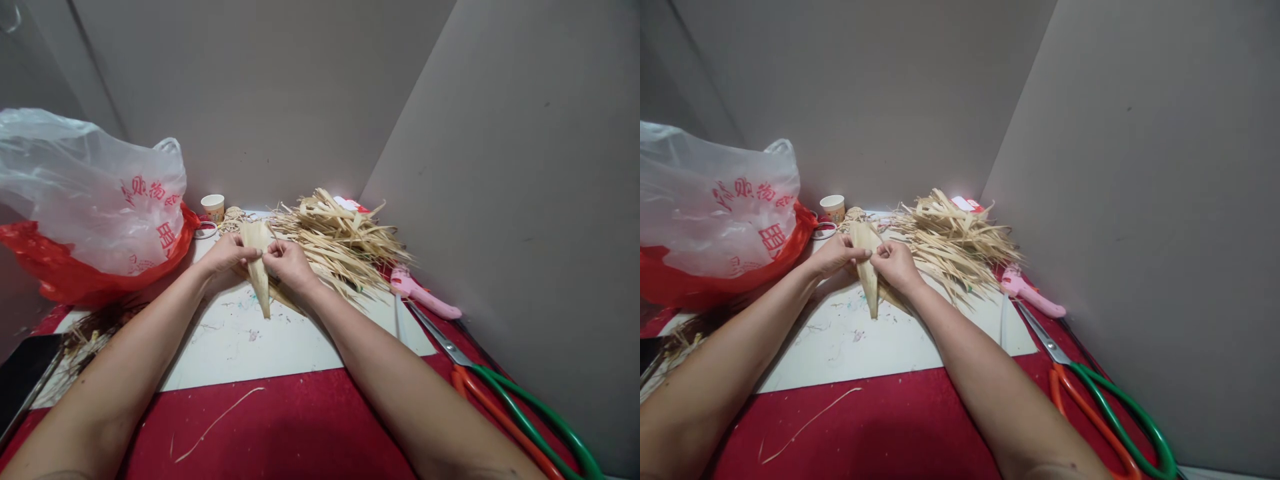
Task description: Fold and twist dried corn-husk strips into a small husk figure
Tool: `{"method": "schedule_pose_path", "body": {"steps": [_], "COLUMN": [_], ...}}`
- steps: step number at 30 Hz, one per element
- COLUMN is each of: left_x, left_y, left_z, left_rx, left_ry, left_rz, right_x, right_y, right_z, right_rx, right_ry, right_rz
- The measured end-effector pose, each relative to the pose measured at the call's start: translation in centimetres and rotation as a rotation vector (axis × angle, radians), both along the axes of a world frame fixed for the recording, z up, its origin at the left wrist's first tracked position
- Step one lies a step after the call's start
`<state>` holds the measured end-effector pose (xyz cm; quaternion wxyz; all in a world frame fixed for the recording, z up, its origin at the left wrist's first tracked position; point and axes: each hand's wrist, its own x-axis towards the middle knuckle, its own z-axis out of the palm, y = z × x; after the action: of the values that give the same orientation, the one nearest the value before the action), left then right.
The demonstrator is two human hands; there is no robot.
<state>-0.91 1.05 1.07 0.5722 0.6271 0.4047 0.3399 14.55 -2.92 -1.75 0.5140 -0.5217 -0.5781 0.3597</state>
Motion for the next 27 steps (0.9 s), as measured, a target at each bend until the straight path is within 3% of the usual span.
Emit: {"method": "schedule_pose_path", "body": {"steps": [4,7,11,16,20,22,24,27], "left_x": [0.0,-0.2,-0.5,-0.6,-0.9,-1.4,-1.9,-2.3], "left_y": [0.0,0.1,0.4,0.6,1.3,1.8,2.3,2.7], "left_z": [0.3,0.6,0.5,0.3,0.2,0.1,-0.1,-0.3], "left_rx": [0.020,-0.007,-0.057,-0.115,-0.134,-0.127,-0.121,-0.129], "left_ry": [0.020,0.005,-0.079,-0.179,-0.307,-0.405,-0.497,-0.548], "left_rz": [-0.013,-0.008,0.030,0.011,0.082,0.183,0.277,0.328], "right_x": [0.0,0.6,1.3,0.4,0.6,1.7,3.2,5.0], "right_y": [0.1,0.4,0.6,-0.3,-0.7,-0.4,-0.1,0.4], "right_z": [-0.2,-0.2,0.6,2.3,3.6,4.2,4.7,5.1], "right_rx": [0.120,0.081,0.023,-0.167,-0.324,-0.318,-0.219,-0.062], "right_ry": [-0.204,-0.160,0.261,0.855,1.100,1.153,1.173,1.131], "right_rz": [-0.114,-0.175,-0.151,0.083,0.117,0.015,-0.190,-0.420]}}
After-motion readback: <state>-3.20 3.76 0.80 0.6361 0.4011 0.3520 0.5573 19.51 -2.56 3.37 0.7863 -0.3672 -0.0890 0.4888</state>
